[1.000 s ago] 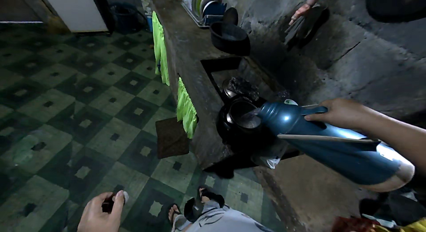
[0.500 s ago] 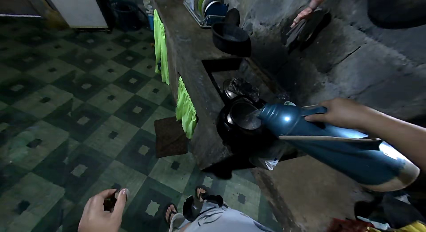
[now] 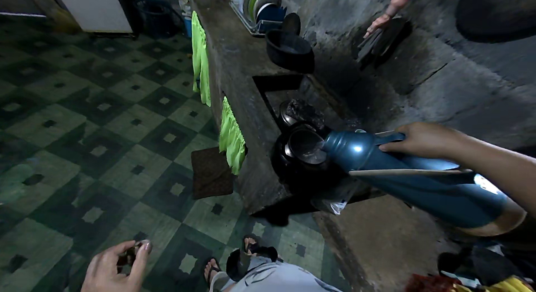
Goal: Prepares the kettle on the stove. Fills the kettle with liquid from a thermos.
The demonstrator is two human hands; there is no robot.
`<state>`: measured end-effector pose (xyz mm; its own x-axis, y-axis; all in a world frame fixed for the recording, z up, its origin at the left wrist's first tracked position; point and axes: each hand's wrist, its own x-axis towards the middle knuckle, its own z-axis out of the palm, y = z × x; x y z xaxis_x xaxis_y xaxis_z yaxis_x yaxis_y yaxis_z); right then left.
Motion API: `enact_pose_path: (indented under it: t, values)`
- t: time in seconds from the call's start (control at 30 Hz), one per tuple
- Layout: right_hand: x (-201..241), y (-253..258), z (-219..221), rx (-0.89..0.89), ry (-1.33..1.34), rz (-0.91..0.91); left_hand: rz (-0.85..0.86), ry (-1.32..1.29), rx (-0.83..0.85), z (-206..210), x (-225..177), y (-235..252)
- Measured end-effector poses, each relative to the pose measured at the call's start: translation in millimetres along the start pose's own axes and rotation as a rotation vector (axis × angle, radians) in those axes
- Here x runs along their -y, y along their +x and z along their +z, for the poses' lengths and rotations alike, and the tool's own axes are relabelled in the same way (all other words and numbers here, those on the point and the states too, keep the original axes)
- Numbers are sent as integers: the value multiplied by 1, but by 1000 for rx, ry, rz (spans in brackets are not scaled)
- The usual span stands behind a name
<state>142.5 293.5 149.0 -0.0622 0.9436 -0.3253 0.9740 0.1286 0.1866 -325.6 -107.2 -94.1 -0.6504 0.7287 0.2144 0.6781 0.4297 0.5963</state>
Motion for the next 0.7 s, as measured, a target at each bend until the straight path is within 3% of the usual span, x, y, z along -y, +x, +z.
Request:
enact_pose_path:
  t: [0.7]
  values:
    - [35,4,-16,-18,-140,-87,72,34,-19,-13,6,0]
